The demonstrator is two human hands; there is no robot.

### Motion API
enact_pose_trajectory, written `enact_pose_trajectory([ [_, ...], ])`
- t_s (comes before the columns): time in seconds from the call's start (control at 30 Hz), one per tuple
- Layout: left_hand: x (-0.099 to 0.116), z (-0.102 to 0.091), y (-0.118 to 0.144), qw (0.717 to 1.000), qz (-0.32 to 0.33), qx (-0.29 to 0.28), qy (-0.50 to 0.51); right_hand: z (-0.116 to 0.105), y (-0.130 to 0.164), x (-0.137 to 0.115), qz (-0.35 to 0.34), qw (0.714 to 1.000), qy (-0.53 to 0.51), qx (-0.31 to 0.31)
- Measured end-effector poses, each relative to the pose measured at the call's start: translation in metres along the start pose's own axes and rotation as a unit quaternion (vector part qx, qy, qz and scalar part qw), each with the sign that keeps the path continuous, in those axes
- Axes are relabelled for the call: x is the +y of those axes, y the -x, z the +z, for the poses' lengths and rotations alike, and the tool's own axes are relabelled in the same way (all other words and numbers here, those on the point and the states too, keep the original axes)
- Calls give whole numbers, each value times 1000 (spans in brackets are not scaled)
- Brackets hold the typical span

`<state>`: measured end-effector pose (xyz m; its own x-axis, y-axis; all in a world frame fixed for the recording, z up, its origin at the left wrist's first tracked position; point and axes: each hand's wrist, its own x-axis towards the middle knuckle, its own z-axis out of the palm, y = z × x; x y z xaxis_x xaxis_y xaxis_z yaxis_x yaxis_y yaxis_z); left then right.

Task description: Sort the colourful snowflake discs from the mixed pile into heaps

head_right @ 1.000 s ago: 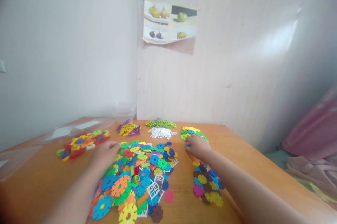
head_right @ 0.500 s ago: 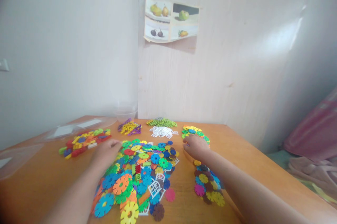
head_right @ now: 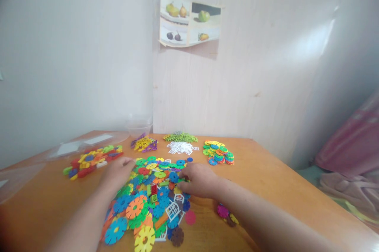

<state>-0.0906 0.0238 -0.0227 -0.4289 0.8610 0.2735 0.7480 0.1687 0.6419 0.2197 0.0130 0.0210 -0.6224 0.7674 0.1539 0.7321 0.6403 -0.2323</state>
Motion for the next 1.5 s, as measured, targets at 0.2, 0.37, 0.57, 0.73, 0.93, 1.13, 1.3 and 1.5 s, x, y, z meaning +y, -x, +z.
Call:
enact_pose_trajectory([
  [0.2, -1, 0, -1, 1000, 1, -3, -1, -1, 3, 11, 18, 998, 3, 58],
  [0.37, 0, -1, -1, 1000, -8, -10, -8, -10, 0, 47, 88, 982, -34, 162],
  [0.57, -1, 0, -2, 1000, -7, -6, -5, -9, -3, 114, 233, 950, -57, 200],
  [0.73, -2, 0, -3, 1000, -11, -12, -14, 3, -2, 142, 270, 947, -58, 165],
  [0.93, -3, 0, -3, 1000, 7, -9, -13, 4, 0, 139, 282, 948, 21, 148],
  [1.13, -4, 1, -6, 1000, 3, -15, -17, -2, 0, 127, 256, 956, 37, 139],
  [1.3, -3, 0, -4, 1000, -2, -18, -15, -8, -24, 110, 229, 964, 97, 96],
  [1.5, -1, -3, 0, 1000, 1, -15, -9, -7, -75, 111, 196, 974, 90, 62],
])
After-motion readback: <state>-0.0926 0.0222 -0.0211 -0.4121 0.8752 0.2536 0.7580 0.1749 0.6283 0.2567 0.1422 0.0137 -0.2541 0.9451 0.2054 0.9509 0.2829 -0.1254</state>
